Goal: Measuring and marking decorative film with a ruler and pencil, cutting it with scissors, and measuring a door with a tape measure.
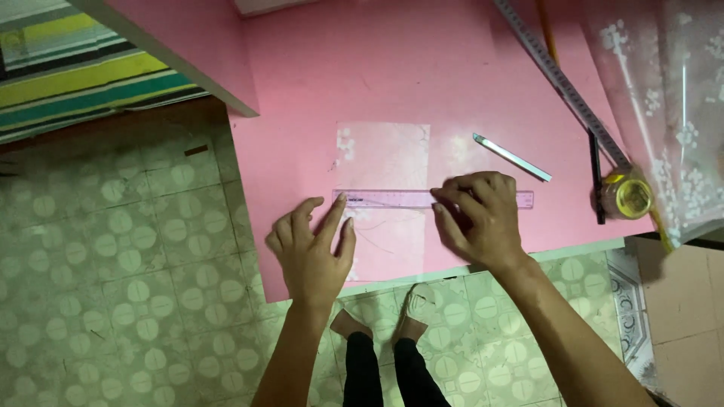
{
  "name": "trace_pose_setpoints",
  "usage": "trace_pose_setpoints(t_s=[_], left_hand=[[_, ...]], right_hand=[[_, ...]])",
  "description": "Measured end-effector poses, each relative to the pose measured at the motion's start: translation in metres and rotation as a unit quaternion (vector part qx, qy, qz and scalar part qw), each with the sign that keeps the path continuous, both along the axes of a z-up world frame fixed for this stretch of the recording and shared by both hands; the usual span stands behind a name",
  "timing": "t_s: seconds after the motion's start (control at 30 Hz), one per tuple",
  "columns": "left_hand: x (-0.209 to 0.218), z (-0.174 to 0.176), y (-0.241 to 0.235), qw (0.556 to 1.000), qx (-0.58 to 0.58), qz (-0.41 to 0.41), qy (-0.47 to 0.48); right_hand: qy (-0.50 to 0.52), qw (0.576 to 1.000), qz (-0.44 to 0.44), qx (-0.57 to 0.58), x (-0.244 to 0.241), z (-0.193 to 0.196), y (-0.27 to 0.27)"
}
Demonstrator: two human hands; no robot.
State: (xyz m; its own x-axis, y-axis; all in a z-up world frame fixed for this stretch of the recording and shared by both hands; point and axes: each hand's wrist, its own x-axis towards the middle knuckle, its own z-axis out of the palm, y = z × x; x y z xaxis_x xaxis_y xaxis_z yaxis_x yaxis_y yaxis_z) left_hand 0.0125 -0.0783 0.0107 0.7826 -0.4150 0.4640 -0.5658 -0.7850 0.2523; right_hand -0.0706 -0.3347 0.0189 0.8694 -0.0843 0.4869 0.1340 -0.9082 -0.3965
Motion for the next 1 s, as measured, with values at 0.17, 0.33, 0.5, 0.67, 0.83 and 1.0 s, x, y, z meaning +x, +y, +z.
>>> trace_pose_setpoints(t_s=[0.17, 0.33, 0.5, 0.67, 0.83, 1.0], left_hand=[[-0.001, -0.003, -0.001, 1.000, -0.010, -0.004, 0.010], [-0.001, -0.001, -0.001, 1.000, 0.003, -0.004, 0.000], [-0.003, 0.018, -0.015, 0.994, 0.096, 0.000, -0.045], [-0.010, 0.041, -0.023, 0.988, 0.151, -0.022, -0.032], [-0.026, 0.033, -0.036, 0.981, 0.189, -0.011, 0.036], [-0.039, 0.032, -0.045, 0.987, 0.161, -0.005, 0.021]], right_hand=[[0.002, 1.000, 0.000, 0.002, -0.001, -0.003, -0.002], [0.008, 1.000, -0.003, 0.009, -0.002, -0.002, -0.001], [0.010, 1.000, -0.004, 0.006, -0.002, -0.004, -0.002], [0.003, 1.000, -0.002, 0.002, -0.002, -0.005, -0.003], [0.021, 1.000, -0.007, 0.006, -0.004, -0.006, -0.005], [0.039, 0.999, -0.007, 0.002, -0.007, -0.010, -0.005]])
